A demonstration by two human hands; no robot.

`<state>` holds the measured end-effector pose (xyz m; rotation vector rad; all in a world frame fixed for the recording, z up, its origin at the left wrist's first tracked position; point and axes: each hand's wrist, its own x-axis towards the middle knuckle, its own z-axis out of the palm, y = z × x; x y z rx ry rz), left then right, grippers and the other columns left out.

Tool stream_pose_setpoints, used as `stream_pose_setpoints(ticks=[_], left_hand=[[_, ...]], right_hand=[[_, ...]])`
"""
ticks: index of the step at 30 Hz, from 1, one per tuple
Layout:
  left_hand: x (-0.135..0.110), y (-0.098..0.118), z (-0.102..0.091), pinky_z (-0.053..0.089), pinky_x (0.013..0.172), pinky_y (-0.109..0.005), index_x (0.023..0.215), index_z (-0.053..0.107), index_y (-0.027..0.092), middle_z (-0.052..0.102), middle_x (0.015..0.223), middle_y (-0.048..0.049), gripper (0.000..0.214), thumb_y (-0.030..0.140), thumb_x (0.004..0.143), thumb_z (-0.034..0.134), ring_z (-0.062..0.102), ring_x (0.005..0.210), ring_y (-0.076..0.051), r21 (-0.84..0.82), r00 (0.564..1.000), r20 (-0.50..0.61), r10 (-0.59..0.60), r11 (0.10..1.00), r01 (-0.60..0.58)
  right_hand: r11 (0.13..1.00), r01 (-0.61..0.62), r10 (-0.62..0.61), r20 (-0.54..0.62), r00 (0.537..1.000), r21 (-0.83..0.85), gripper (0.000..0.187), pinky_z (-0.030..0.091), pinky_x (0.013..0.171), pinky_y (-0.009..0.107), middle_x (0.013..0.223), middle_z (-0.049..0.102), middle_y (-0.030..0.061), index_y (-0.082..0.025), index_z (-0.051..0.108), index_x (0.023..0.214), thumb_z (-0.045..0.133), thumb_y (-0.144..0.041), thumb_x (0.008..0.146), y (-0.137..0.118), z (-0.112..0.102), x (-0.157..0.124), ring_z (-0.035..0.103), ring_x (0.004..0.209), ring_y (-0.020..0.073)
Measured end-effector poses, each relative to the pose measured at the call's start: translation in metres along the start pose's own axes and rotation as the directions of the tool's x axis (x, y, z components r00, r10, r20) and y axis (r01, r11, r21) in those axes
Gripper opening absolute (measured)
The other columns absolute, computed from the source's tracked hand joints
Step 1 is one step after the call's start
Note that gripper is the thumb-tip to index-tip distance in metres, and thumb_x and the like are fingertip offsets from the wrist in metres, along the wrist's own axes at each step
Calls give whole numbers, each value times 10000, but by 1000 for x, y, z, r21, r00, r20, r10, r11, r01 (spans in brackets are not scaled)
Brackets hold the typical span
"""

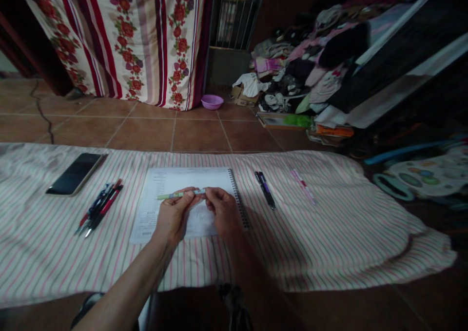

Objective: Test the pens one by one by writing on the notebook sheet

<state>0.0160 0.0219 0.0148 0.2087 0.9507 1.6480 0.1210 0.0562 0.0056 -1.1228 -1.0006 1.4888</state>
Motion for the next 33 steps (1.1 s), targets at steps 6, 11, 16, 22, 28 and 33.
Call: stream_pose_setpoints(ticks=[6,11,16,22,28,33], left_hand=[[0,2,-2,556,681,-197,667,693,63,714,683,-76,166,101,530,779,678,641,-147,-26,1000,-6,16,1000,-16],[-1,5,-2,555,665,-191,650,691,76,709,667,-59,124,75,549,761,671,629,-132,-18,1000,-26,18,1000,-18],[0,4,-3,549,690,-191,653,686,81,709,701,-56,108,82,569,754,670,662,-126,-7,999,-25,28,1000,-29],[2,2,-6,533,738,-214,796,680,101,720,773,-64,261,161,563,781,672,722,-132,31,998,41,47,998,-48],[-4,-8,-12,531,692,-279,885,641,117,707,764,-64,305,315,666,716,660,728,-163,350,979,171,112,922,-166],[-14,-10,-22,496,671,-286,884,673,184,689,749,-39,180,302,773,593,631,696,-162,710,870,392,300,503,-493]], right_hand=[[999,38,-39,-40,998,-20,202,319,487,228,535,585,-12,-148,634,630,641,-348,663,0,7,1,417,484,84],[997,73,-73,-28,997,-7,188,334,498,227,523,568,-24,-155,627,638,635,-341,665,4,10,3,428,489,87],[994,103,-104,-23,994,-17,189,338,503,227,536,575,-22,-158,622,651,637,-345,679,8,10,4,431,495,87],[997,35,-35,1,999,64,222,341,505,223,586,600,-15,-162,650,697,673,-381,666,10,9,6,428,498,76],[979,-55,71,-73,995,197,285,354,503,212,602,619,-5,-159,660,679,753,-390,540,1,6,9,442,505,68],[980,-34,49,-74,996,196,273,334,482,211,606,621,-6,-161,668,698,746,-380,555,1,2,10,426,493,66]])
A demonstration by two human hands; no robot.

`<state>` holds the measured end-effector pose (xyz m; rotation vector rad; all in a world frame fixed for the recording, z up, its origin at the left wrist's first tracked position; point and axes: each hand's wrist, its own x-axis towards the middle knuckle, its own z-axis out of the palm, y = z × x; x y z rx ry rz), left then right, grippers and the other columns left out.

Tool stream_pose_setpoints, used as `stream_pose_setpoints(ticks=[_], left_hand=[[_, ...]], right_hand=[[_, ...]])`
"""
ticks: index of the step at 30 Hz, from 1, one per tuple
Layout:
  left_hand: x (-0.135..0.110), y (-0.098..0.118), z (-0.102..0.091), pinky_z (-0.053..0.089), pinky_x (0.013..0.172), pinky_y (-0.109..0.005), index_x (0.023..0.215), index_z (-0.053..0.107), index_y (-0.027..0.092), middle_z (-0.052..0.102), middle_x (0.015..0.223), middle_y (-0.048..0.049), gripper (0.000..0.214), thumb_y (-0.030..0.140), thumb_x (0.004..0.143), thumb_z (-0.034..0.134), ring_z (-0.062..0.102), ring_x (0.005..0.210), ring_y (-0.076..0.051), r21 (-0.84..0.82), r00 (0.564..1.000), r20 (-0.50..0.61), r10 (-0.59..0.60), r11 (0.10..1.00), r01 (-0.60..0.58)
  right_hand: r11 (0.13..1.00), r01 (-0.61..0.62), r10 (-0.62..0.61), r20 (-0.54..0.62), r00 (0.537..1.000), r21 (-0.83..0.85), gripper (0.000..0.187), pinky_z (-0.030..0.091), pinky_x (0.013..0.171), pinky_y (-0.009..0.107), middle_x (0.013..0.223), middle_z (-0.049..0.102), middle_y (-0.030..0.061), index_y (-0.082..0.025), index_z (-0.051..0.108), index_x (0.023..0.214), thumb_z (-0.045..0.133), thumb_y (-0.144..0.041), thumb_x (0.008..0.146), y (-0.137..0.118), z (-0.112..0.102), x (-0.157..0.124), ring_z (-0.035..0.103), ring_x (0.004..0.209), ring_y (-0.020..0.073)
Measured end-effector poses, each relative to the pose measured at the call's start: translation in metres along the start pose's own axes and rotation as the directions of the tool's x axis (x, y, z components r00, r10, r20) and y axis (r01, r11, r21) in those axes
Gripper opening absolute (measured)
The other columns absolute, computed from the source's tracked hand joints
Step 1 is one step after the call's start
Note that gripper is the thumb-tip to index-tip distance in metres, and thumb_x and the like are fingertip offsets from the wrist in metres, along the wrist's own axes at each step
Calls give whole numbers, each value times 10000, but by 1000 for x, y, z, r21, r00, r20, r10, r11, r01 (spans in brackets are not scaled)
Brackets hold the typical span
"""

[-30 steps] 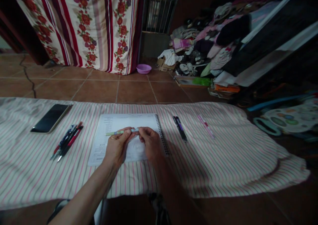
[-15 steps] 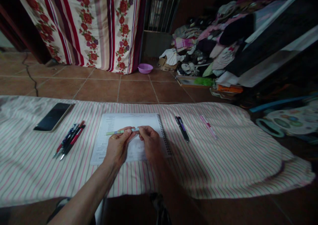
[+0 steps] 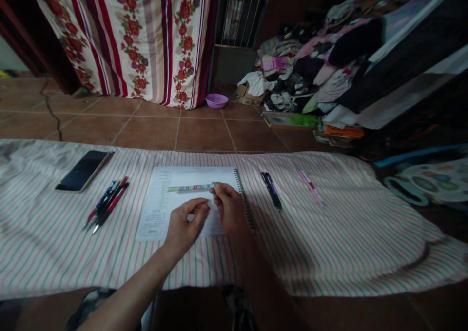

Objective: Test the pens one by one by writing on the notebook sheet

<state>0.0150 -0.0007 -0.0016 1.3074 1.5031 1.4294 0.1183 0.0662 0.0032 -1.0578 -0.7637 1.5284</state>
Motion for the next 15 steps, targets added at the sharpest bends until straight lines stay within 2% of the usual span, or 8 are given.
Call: stream_pose_setpoints(ticks=[1,3,4,6,9,12,15], left_hand=[[-1,2,-3,486,702,-292,888,681,200,689,783,-41,164,272,778,584,625,724,-165,103,992,-2,126,987,-125],[-1,5,-12,470,731,-304,901,689,224,673,778,-46,167,220,788,566,604,751,-174,254,942,-37,334,915,-315],[0,6,-16,465,746,-314,918,690,233,668,810,-57,182,202,784,571,595,779,-184,313,909,-65,412,873,-373],[4,7,-24,444,799,-345,961,683,256,655,889,-66,223,188,769,593,571,854,-208,444,846,-138,516,795,-412],[11,3,-33,366,933,-421,998,667,273,649,1032,-67,258,218,750,626,511,1038,-266,554,834,-125,537,735,-391],[16,-3,-38,326,968,-454,1066,635,239,653,1032,-90,322,259,745,634,487,1087,-297,579,878,-95,469,743,-334],[16,-5,-41,356,938,-433,1069,635,205,655,1004,-111,342,270,734,638,519,1045,-295,538,914,-120,387,799,-267]], right_hand=[[1000,10,-10,9,1000,-10,264,334,485,213,608,624,-4,-160,673,705,740,-375,568,0,-1,0,427,494,67],[999,22,-21,28,999,-35,242,340,497,219,614,633,1,-163,681,718,729,-363,589,1,-2,0,435,503,71],[998,26,-24,39,999,-51,231,346,505,222,618,638,3,-168,685,724,726,-356,597,0,-3,0,445,512,76],[996,43,-37,69,997,-83,215,351,512,229,622,643,5,-175,691,736,718,-348,610,-1,-4,0,456,522,84],[990,71,-57,117,992,-125,213,341,503,234,620,630,1,-179,701,770,702,-342,634,-2,-4,-2,445,517,86],[989,70,-52,139,989,-130,207,341,515,229,624,608,-9,-181,712,790,693,-328,646,-4,-5,-3,444,531,80],[997,30,-21,117,993,-75,222,343,522,218,637,600,-13,-185,713,792,708,-337,631,-6,-6,-2,448,547,72]])
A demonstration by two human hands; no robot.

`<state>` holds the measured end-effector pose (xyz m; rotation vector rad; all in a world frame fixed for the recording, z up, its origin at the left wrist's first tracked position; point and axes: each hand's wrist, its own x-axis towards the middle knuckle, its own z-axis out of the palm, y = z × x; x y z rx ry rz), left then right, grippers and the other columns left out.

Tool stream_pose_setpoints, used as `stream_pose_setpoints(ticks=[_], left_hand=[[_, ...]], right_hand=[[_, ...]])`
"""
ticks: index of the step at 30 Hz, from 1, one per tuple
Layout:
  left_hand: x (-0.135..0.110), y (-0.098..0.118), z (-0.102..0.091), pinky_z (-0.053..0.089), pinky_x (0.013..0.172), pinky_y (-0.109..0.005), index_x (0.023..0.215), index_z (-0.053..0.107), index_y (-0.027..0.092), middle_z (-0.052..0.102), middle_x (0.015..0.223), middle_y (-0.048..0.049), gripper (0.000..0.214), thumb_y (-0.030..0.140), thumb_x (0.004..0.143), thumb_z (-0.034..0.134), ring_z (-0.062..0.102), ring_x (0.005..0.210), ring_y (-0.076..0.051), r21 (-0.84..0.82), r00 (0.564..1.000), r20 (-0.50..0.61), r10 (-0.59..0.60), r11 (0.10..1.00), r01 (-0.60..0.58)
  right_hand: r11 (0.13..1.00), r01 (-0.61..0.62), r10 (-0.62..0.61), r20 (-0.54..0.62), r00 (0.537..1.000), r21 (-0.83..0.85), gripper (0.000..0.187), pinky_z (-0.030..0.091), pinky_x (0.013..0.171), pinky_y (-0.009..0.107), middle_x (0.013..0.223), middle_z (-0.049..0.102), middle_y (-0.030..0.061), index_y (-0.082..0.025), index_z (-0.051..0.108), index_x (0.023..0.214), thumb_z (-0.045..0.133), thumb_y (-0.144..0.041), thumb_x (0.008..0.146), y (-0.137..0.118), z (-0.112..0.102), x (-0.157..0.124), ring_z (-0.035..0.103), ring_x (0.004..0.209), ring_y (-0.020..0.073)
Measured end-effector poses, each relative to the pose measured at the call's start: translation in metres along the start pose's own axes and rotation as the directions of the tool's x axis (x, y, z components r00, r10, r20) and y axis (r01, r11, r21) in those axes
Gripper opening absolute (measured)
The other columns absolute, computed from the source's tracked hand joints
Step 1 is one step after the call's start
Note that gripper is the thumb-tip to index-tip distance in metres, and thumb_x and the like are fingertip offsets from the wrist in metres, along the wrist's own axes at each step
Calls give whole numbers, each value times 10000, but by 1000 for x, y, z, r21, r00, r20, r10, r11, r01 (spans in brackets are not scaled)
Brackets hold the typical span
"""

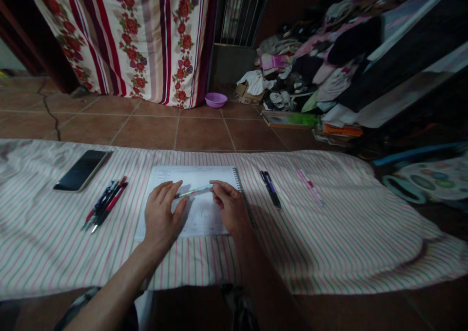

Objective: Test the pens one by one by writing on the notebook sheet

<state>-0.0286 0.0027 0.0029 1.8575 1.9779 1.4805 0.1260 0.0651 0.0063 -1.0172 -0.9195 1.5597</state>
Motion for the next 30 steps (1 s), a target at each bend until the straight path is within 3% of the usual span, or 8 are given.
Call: stream_pose_setpoints(ticks=[5,7,10,13,16,21,30], left_hand=[[-1,1,-3,444,830,-328,1007,663,220,674,978,-67,278,269,735,628,615,844,-207,-252,966,63,-252,932,259],[-1,2,-2,472,774,-296,1045,646,205,693,906,-56,322,277,731,637,634,768,-179,-367,921,121,-371,845,389],[0,3,-2,497,712,-275,1072,623,169,708,780,-46,372,297,725,654,648,687,-161,-552,867,226,-445,674,490],[2,7,-2,509,683,-274,1032,630,156,716,790,-53,383,315,688,693,653,641,-151,-666,849,270,-453,550,505],[4,13,-4,510,667,-271,974,644,148,715,746,-50,381,323,645,726,653,619,-148,-702,839,276,-469,498,509],[8,19,-8,514,641,-282,867,659,150,705,667,-38,347,334,590,758,645,578,-153,-711,827,275,-490,475,518],[8,18,-7,506,624,-273,843,641,148,701,658,-33,313,323,606,744,640,572,-149,-719,829,251,-499,477,505]], right_hand=[[989,-29,42,-88,995,148,273,332,487,202,622,571,-25,-184,696,775,754,-338,557,-5,-4,6,440,538,65],[983,-20,41,-107,993,183,277,327,471,200,616,563,-28,-179,688,760,760,-332,540,-8,-6,8,430,528,63],[979,-19,43,-113,993,202,264,324,453,199,608,552,-29,-177,677,740,757,-323,535,-10,-7,10,423,521,63],[977,-28,50,-99,994,213,267,323,446,191,609,547,-29,-177,674,737,764,-310,523,-10,-7,10,425,526,62],[977,-24,44,-88,995,214,273,323,445,190,619,547,-27,-180,674,748,765,-309,525,-10,-6,10,425,528,61],[982,-9,24,-73,997,189,269,322,446,204,622,551,-21,-185,675,761,754,-323,544,-9,-5,10,429,531,70],[984,-15,27,-68,997,176,263,332,473,197,629,559,-26,-193,692,783,752,-309,554,-8,-5,9,444,549,69]])
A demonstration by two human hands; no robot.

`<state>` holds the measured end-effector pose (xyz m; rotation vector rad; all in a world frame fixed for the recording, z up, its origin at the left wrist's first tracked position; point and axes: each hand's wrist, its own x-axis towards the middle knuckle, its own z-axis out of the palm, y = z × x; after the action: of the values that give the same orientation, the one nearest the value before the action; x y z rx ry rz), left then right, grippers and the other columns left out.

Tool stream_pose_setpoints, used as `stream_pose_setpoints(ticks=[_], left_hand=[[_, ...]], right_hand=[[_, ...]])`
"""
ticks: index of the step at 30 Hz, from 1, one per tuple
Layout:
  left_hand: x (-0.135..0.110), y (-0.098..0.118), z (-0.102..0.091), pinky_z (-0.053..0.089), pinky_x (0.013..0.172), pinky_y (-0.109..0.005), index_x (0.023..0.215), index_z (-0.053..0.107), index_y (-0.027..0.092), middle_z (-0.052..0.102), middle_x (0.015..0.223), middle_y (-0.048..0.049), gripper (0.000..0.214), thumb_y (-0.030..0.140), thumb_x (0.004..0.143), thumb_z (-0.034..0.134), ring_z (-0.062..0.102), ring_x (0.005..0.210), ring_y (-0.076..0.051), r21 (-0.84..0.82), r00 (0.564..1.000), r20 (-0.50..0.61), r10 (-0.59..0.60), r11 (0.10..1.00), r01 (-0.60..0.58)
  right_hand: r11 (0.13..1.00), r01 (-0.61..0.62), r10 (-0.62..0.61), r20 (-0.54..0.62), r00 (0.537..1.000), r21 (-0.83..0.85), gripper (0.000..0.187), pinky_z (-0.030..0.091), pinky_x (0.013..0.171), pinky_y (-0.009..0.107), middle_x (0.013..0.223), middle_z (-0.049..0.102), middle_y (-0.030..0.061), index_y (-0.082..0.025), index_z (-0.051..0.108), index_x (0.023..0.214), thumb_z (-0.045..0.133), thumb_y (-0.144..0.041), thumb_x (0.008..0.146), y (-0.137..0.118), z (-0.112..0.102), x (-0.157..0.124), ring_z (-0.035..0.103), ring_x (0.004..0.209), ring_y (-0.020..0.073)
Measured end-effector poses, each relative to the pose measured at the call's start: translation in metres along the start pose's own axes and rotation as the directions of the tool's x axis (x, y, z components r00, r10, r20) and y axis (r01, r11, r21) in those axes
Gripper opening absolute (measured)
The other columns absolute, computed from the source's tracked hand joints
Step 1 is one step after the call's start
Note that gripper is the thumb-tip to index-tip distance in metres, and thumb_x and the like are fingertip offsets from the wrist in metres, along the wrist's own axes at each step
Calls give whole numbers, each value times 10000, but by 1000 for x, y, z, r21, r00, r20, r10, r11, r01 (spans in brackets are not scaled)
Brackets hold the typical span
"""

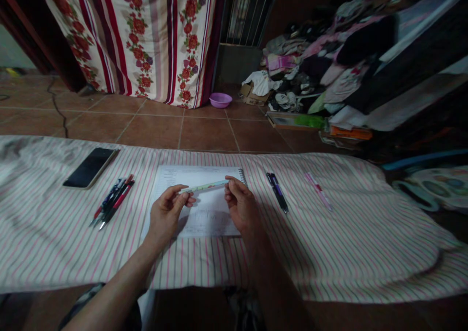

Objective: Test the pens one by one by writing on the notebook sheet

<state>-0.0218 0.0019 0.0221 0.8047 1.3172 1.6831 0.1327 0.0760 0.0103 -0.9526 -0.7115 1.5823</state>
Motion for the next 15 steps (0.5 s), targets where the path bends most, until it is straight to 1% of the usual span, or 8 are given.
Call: stream_pose_setpoints(ticks=[4,7,9,11,13,15], left_hand=[[1,0,0,497,623,-262,858,640,144,697,659,-32,327,314,598,744,632,568,-139,5,1000,-3,-20,1000,20],[2,-6,-1,489,600,-248,856,646,149,689,648,-21,313,295,596,739,623,559,-133,28,999,-16,-35,999,35],[4,-12,-4,481,582,-238,843,654,154,686,652,-20,278,286,609,727,621,564,-135,71,999,-30,-29,997,31],[6,-17,-7,483,615,-241,865,661,162,693,688,-30,250,286,650,696,640,634,-155,148,1000,-18,-3,989,5],[6,-21,-9,481,665,-255,878,671,178,693,710,-33,224,288,684,665,638,685,-168,277,998,-20,58,960,-50],[7,-21,-11,469,722,-271,876,682,196,694,763,-41,196,275,701,644,623,726,-175,446,985,-9,174,882,-152]], right_hand=[[999,6,-6,-13,1000,-42,245,362,503,196,646,575,-21,-207,696,804,732,-325,592,0,1,-2,496,590,83],[998,-2,3,16,1000,-62,242,393,529,196,794,639,6,-217,698,827,717,-338,618,0,4,-5,547,653,96],[998,-3,5,40,999,-56,241,408,543,200,861,657,14,-225,701,842,711,-336,627,0,5,-7,563,670,99],[999,1,1,55,998,-42,236,418,557,200,872,665,14,-230,705,845,710,-326,630,1,6,-8,568,672,96],[999,7,-5,71,997,-32,232,425,572,193,888,668,13,-231,708,847,713,-314,631,1,7,-9,568,679,89],[999,15,-12,83,996,-30,233,428,582,188,912,667,16,-230,708,855,713,-311,637,0,7,-10,568,689,84]])
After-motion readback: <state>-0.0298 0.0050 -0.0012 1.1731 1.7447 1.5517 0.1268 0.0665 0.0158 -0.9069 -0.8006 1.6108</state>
